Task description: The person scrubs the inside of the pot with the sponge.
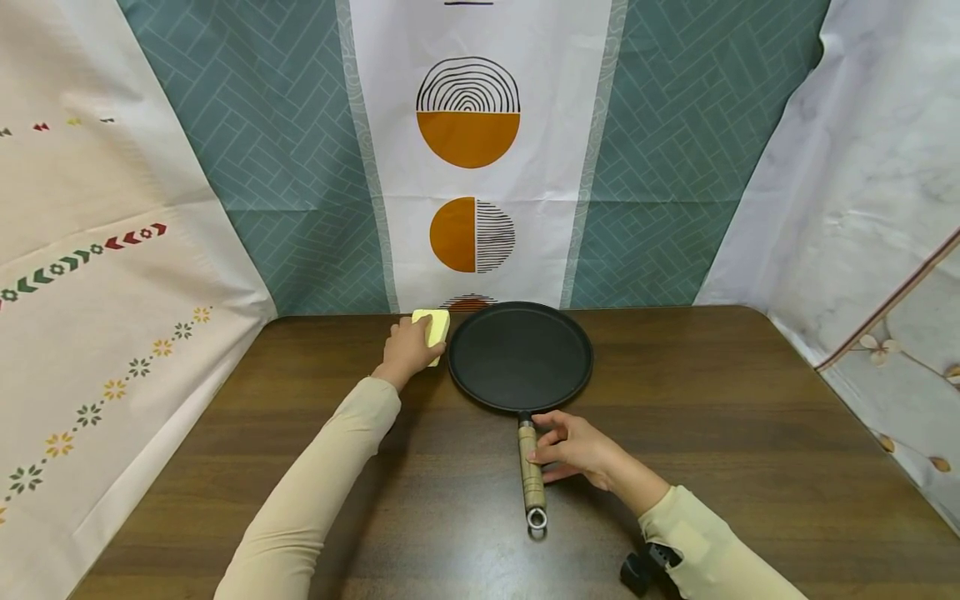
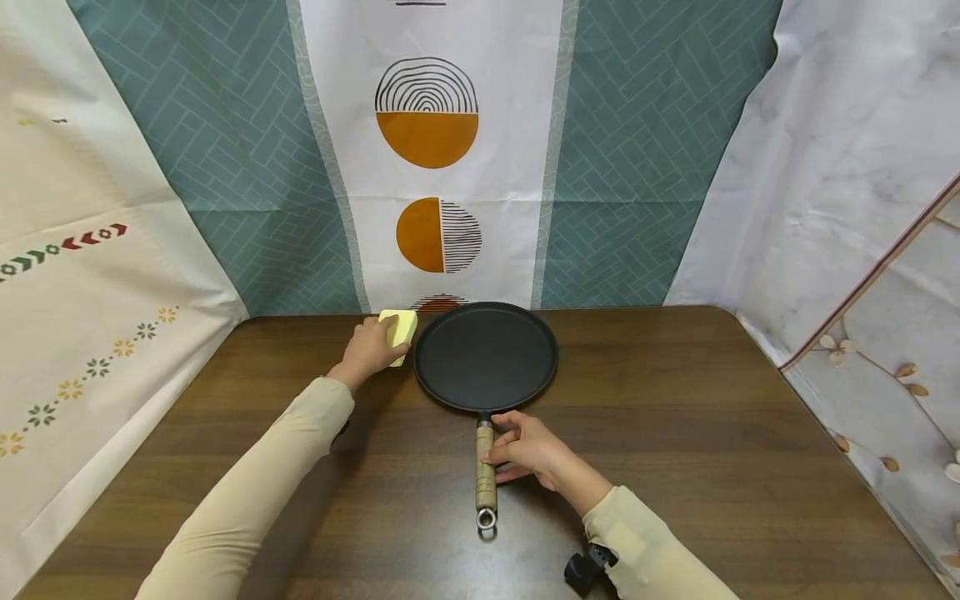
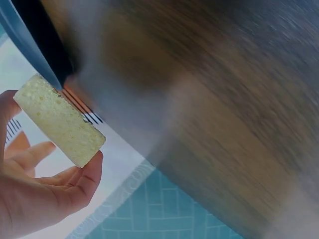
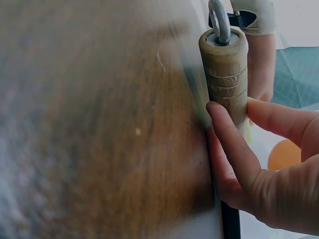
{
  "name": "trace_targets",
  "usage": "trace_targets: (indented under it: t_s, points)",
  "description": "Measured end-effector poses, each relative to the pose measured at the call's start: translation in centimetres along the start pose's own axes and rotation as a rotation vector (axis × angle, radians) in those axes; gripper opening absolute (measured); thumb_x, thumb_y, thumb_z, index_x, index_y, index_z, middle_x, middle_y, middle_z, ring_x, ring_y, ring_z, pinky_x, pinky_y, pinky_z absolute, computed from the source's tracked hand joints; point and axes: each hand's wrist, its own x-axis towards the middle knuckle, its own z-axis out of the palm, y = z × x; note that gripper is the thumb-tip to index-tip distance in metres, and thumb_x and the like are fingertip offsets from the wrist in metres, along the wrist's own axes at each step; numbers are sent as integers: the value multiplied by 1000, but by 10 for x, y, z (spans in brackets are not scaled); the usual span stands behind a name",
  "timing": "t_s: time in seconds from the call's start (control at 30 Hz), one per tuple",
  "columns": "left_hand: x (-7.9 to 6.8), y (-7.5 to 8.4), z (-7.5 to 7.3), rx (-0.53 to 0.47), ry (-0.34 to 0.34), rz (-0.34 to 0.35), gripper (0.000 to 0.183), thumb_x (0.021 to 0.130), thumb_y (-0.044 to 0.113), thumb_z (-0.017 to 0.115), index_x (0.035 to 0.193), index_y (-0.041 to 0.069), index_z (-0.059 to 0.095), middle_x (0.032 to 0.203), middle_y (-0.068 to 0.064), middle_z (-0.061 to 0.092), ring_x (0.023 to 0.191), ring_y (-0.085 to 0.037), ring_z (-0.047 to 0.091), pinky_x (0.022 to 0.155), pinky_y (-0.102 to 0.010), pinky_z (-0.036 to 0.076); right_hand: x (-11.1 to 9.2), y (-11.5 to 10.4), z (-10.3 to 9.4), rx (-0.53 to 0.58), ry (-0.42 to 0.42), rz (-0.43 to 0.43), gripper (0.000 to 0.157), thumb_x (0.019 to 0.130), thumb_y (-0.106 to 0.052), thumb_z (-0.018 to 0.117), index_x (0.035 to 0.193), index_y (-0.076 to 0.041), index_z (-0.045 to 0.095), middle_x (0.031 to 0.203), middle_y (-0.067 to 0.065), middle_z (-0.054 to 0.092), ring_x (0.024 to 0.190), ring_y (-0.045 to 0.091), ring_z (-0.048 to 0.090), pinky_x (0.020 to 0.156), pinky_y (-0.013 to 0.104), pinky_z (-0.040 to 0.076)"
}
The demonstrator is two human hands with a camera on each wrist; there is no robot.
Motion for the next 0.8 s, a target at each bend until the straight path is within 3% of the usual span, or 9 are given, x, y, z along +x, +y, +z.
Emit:
trace_targets:
  t_s: [0.4, 0.8]
  points:
    - [1, 29, 7, -61, 13, 84, 63, 89, 33, 66, 145, 10, 45, 140, -25, 42, 114, -40, 45, 87, -50, 44, 0, -1, 0, 6, 3, 13, 67, 82, 2, 70, 139, 8, 35, 95, 12, 51, 79, 20, 60, 72, 43, 56]
    - [5, 51, 20, -102, -12, 165, 60, 89, 31, 67, 143, 11, 48, 146, -24, 38, 123, -41, 43, 97, -49, 40, 0, -4, 0, 6, -6, 22, 66, 84, 2, 69, 140, 8, 34, 92, 11, 51, 78, 20, 61, 70, 41, 57]
